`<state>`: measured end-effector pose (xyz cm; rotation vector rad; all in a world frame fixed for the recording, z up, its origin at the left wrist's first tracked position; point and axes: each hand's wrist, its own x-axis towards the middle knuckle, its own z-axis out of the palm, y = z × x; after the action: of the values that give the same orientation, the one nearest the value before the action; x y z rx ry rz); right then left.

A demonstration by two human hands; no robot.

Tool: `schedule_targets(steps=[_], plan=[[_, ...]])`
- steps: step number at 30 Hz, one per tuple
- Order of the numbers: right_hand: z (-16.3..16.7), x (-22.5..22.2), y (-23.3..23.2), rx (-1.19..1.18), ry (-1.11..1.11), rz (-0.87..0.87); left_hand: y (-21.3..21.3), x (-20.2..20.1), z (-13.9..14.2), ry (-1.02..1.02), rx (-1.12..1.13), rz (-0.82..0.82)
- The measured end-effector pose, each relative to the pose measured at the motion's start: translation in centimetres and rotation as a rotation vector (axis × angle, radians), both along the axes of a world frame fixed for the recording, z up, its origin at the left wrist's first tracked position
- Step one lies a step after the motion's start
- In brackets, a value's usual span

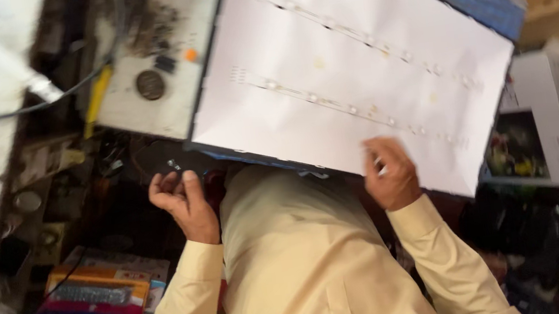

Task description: The person repairs a television backlight assembly. They handle LED light strips and a white ribbon cable, cut pieces of blue tape with pliers, and press the LED strips into place inside the open TV panel frame, then use a screwdriver on the panel before lifting it.

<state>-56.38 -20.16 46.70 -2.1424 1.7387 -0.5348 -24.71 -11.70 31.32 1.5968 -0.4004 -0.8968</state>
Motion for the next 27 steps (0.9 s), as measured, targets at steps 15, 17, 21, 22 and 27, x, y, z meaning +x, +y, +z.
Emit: schedule_targets(steps=[15,17,21,22,27], plan=[[-7.0,-9.3,0.9,0.029,0.258,-0.042,-3.7,-6.0,1.3,0.081,0.18,0.043],[-7.1,-9.0,0.4,0.049,0.307,-0.026,-3.1,-7.2,1.4,-0.117,0.021,0.018],[-7.5,-9.3,-0.1,0.073,0.25,-0.044,-2.4,-10.4,2.3,-0.123,-0.105,0.045],[-7.6,-9.5,-0.1,0.077,0.232,-0.042,-2.4,-11.4,2.7,0.01,-0.057,0.078],[-7.7,-10.9,-0.8,0.085,0.156,-0.018,-2.9,-16.4,3.9,0.439,0.001,0.105]])
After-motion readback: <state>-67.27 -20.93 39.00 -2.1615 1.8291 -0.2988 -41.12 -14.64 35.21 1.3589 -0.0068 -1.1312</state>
